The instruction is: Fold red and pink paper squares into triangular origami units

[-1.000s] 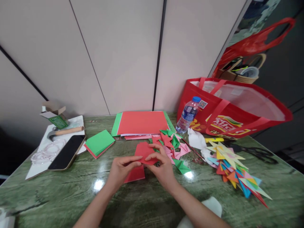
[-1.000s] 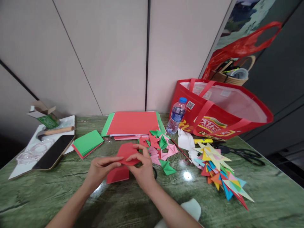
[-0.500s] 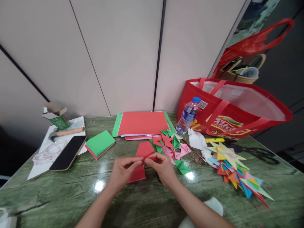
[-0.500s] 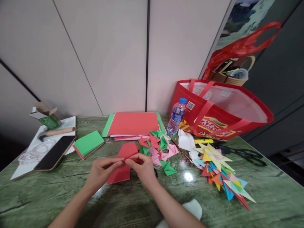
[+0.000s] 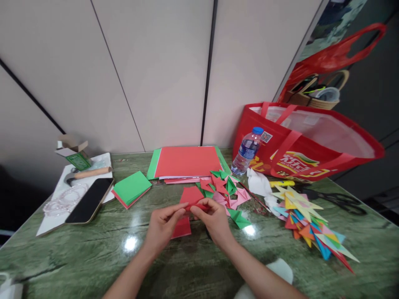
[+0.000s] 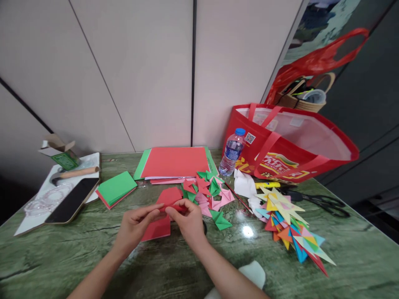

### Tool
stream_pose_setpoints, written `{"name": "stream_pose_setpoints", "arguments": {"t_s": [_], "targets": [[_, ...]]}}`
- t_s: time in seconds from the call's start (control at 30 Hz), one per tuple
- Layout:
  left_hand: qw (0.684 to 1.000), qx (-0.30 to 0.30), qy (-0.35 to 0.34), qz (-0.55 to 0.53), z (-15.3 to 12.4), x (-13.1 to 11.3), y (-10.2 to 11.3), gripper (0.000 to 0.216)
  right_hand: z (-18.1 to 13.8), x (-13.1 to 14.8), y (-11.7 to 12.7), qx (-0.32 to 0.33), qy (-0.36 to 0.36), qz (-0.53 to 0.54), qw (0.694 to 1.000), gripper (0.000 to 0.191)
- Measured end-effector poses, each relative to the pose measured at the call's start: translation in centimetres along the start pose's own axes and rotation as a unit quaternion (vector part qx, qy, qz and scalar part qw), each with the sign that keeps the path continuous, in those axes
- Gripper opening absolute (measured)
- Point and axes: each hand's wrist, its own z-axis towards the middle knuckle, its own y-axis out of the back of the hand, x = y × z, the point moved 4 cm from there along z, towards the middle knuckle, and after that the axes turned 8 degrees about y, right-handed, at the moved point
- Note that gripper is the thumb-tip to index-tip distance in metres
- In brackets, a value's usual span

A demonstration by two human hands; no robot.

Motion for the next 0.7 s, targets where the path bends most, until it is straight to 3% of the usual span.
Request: {"name": "stream_pose_setpoints", "arguments": {"t_s": [0.37,0.57,0.7], "targets": [[1.0,-0.009,0.004,-0.025,-0.21,-0.23,-0.31,0.02,-0.01,-0.45,0.23,-0.01,-0.025,0.02,0.999,0.023],[0.997,0.039,0.038,-0.061,-0.01,0.22,-0.43,0.059,0.03,-0.07,0.24,-0.022,-0.02,0.03,0.999,0.026],[0.994,0.034,0.077,-0.064,0.35,0.74,-0.09,0.055,0.05,-0.18,0.35,-0.026,-0.005,0.009,1.0,0.029]]}}
